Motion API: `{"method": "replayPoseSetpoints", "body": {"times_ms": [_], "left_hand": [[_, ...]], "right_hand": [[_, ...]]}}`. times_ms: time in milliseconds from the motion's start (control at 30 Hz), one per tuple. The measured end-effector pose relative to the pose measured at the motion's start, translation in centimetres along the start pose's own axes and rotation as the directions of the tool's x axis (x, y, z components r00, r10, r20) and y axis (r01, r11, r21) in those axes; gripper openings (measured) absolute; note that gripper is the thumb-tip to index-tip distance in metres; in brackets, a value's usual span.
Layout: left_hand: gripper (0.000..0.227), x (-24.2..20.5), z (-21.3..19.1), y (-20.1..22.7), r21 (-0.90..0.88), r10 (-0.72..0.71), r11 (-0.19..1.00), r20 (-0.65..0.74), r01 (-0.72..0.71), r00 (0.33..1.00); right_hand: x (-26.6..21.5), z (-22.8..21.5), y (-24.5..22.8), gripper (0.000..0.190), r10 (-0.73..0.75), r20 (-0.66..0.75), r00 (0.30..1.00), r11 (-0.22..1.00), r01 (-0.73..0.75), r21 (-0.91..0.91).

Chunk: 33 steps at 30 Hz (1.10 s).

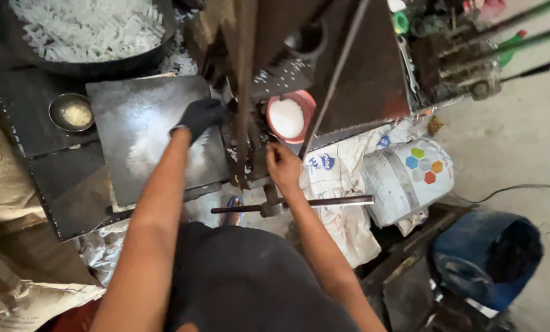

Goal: The person operates a manual press machine by placing a metal mold under the press, turning a crank to activate the press, and then removing the mold. The person repeats this cycle multiple times in a workshop setting.

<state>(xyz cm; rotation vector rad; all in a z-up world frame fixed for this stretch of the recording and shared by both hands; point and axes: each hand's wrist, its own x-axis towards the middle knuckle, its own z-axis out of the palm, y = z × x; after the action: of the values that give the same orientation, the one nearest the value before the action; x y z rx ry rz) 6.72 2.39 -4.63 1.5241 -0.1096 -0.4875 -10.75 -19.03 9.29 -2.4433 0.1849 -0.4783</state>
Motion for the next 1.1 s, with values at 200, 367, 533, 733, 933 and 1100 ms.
{"method": "replayPoseSetpoints", "body": {"times_ms": [200, 367, 533, 733, 933, 1100], "left_hand": [[0.034, -11.3, -2.3, -3.8, -0.461, -0.332, 0.856, -0.14, 0.235, 0.933], [0.032, -19.2, -0.5, -1.9, -0.459, -0.393, 0.85, -0.224, 0.26, 0.892], [0.028, -21.0, 0.9, -2.1, 0.053, -0.346, 0.93, -0.21, 0.364, 0.914], [0.036, -20.4, 0.8, -10.5, 0.394, -0.222, 0.914, 0.273, 0.102, 0.936], [0.04, -22.3, 3.0, -16.3, 0.829, -0.581, 0.559, 0.4, -0.01, 0.708], [0.04, -22.8, 4.3, -16.5, 0.92, -0.702, 0.391, 0.312, -0.02, 0.641]], "right_hand": [[-5.3, -9.4, 1.3, 0.007, -0.487, -0.012, 0.873, 0.873, 0.487, 0.006], [-9.1, -12.3, 9.0, 0.02, -0.54, 0.201, 0.818, 0.797, 0.573, -0.191], [-11.5, -2.5, 18.7, 0.03, 0.048, 0.323, 0.945, 0.938, 0.069, -0.34], [-18.0, 6.4, 21.8, 0.077, 0.511, 0.444, 0.736, 0.619, -0.673, 0.404], [-16.3, 1.7, 23.1, 0.085, 0.8, 0.356, 0.482, -0.119, -0.455, 0.882], [-7.9, -6.8, 30.3, 0.076, 0.945, 0.116, 0.305, -0.065, -0.172, 0.983]]}}
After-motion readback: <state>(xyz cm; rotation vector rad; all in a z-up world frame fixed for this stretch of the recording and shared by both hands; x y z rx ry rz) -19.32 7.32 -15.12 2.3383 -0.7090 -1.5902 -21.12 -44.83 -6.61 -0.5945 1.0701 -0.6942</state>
